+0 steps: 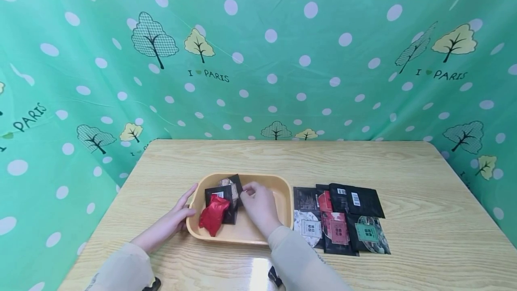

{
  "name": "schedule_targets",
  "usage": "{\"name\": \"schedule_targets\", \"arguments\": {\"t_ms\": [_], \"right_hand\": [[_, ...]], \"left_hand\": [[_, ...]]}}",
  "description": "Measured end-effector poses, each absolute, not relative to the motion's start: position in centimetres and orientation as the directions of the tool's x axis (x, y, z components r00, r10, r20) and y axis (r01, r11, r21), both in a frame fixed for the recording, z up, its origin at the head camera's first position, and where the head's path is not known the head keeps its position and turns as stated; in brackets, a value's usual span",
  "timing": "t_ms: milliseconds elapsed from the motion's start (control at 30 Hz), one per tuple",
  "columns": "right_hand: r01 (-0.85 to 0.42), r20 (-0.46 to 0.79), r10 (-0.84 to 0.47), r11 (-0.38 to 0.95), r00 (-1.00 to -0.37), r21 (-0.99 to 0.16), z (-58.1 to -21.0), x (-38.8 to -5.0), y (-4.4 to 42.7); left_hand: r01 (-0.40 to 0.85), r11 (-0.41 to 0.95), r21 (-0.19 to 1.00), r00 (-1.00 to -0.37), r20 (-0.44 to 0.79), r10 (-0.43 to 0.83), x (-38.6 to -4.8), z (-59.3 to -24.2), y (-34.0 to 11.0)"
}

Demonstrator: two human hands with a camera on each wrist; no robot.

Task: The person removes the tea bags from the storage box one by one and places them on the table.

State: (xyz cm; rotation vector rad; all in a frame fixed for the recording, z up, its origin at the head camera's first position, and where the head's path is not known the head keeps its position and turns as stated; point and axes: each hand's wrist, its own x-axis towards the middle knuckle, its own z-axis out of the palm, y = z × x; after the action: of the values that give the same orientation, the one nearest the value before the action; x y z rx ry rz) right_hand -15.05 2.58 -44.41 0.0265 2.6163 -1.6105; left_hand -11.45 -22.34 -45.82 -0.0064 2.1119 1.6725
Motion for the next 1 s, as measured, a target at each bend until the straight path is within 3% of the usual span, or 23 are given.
{"name": "schedule_targets", "arguments": {"t_ms": [633,1000], "right_hand": [[0.011,0.003,0.026,0.514,-1.0,-0.858,-43.4,-14.6,3.3],[-0.03,0.049,0.023,0.51,-0.999,-0.86,-42.7,-14.4,4.4]], "left_hand": [[-0.23,0.177,0.957,-0.902,-0.277,0.331,-11.9,-46.2,-22.2],[-0.254,0.212,0.944,-0.902,-0.31,0.3,-11.7,-46.0,-22.2]]}}
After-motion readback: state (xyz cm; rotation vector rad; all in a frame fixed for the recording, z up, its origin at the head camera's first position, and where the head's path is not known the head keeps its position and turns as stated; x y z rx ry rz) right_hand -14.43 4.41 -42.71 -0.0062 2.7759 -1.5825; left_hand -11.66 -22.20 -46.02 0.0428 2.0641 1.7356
